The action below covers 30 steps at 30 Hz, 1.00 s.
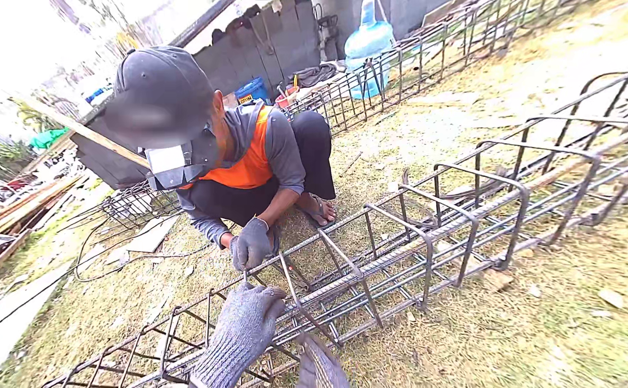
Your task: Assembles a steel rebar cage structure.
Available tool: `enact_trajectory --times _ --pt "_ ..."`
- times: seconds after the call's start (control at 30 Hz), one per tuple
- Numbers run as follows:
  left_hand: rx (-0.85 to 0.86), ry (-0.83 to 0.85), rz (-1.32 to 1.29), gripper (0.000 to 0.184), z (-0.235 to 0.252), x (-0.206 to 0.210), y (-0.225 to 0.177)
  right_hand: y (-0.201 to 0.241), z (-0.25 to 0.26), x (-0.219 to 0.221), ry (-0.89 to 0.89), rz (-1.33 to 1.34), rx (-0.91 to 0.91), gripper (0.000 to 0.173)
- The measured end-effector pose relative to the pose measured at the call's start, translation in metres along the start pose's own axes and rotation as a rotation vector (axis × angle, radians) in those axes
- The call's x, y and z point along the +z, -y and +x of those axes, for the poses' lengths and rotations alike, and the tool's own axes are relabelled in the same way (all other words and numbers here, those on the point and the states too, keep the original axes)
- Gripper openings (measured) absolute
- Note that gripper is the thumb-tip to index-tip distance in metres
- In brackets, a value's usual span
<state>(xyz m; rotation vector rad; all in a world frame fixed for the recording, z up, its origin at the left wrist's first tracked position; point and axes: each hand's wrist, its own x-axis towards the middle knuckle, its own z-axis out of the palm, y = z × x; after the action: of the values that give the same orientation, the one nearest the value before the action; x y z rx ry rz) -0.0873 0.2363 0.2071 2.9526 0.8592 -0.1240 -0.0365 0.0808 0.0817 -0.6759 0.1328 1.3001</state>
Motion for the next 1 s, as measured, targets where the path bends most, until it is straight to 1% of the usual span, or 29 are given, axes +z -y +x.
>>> enact_trajectory --times 0.07,0.13,0.2,0.3,0.47,0.57,0.63,0.7,0.87,1.0 --pt "-0.026 0.050 0.008 0.045 0.002 0.003 -0.003 0.007 0.006 0.011 0.022 0.094 0.013 0.019" --pt "-0.046 0.115 -0.016 0.047 0.006 0.001 -0.006 0.013 0.012 0.023 0.022 0.127 -0.008 0.019" --pt "-0.064 0.171 -0.113 0.049 0.008 -0.003 -0.010 0.014 0.014 0.030 0.012 0.132 -0.019 0.020" --pt "-0.078 0.172 -0.254 0.047 0.012 0.002 -0.007 0.014 0.015 0.035 0.013 0.126 -0.014 0.022" --pt "-0.034 0.209 -0.436 0.046 0.013 0.002 0.000 0.009 0.014 0.042 -0.068 0.019 -0.080 0.024" --pt "-0.032 0.229 -0.413 0.044 0.012 0.000 -0.002 0.000 0.018 0.037 -0.122 -0.131 -0.171 0.033" --pt "-0.050 0.247 -0.364 0.044 0.012 -0.001 -0.004 -0.003 0.018 0.036 -0.123 -0.159 -0.203 0.034" --pt "-0.067 0.221 -0.382 0.041 0.012 0.001 -0.003 -0.002 0.017 0.038 -0.125 -0.149 -0.201 0.033" --pt "-0.115 0.125 -0.576 0.038 0.008 0.002 -0.006 -0.006 0.022 0.047 -0.200 -0.184 -0.234 0.032" --pt "-0.220 0.035 -0.555 0.037 0.008 0.013 -0.012 -0.010 0.024 0.050 -0.235 -0.262 -0.304 0.036"
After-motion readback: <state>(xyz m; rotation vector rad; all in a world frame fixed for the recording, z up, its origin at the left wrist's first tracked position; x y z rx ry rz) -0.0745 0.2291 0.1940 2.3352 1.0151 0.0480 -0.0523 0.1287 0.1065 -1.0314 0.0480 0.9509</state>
